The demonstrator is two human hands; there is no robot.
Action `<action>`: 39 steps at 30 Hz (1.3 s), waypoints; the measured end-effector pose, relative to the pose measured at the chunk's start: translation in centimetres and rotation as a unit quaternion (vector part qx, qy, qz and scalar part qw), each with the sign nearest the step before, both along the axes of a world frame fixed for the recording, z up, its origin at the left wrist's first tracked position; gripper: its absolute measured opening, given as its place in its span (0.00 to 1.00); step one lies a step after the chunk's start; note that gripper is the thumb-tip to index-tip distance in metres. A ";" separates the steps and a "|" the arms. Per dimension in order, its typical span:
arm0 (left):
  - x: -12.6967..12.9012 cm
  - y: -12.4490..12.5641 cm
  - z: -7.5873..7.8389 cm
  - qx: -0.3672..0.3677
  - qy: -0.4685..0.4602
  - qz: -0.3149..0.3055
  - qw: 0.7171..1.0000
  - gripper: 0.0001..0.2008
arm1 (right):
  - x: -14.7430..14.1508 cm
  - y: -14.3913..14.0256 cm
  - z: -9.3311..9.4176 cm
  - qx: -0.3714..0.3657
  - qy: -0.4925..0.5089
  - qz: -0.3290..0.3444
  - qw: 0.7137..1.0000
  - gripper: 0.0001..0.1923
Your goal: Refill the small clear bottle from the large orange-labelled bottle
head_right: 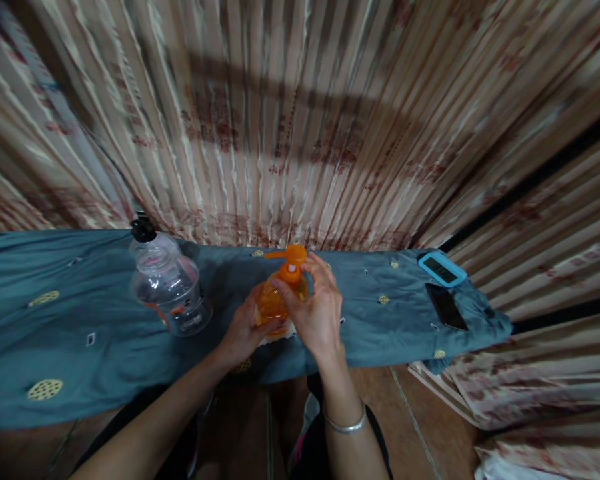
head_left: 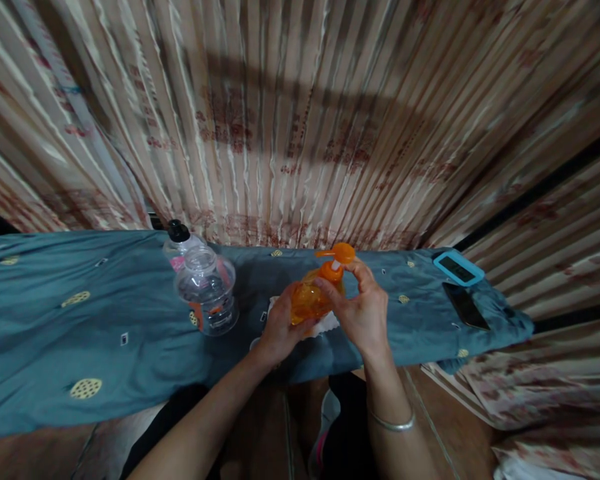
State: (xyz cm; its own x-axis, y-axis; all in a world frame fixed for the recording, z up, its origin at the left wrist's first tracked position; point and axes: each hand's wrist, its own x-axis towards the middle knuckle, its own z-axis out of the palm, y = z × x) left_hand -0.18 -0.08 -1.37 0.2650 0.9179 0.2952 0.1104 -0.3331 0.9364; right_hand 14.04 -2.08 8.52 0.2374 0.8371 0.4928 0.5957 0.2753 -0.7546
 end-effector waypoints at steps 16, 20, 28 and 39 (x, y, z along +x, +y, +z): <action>0.0 -0.1 0.6 -0.011 0.017 0.016 1.000 0.33 | 0.6 -0.2 0.5 -0.035 0.003 0.067 0.997 0.27; 0.2 -0.1 0.9 -0.007 0.010 0.010 1.000 0.32 | 1.2 -0.1 0.5 -0.053 0.006 0.136 0.989 0.17; 0.2 0.2 0.5 -0.016 0.008 0.007 1.000 0.33 | 0.1 0.2 0.3 -0.025 0.021 0.023 0.999 0.24; 0.2 0.1 0.3 -0.015 0.012 0.013 1.000 0.33 | 0.2 0.4 -0.2 -0.016 0.050 0.012 0.999 0.20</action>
State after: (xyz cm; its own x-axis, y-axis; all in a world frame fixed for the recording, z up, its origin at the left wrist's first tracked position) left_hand -0.02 0.03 -1.07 0.2467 0.9334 0.2606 0.1412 -0.3007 0.9432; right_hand 14.24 -1.66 8.28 0.2637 0.8578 0.4411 0.5113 0.2635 -0.8180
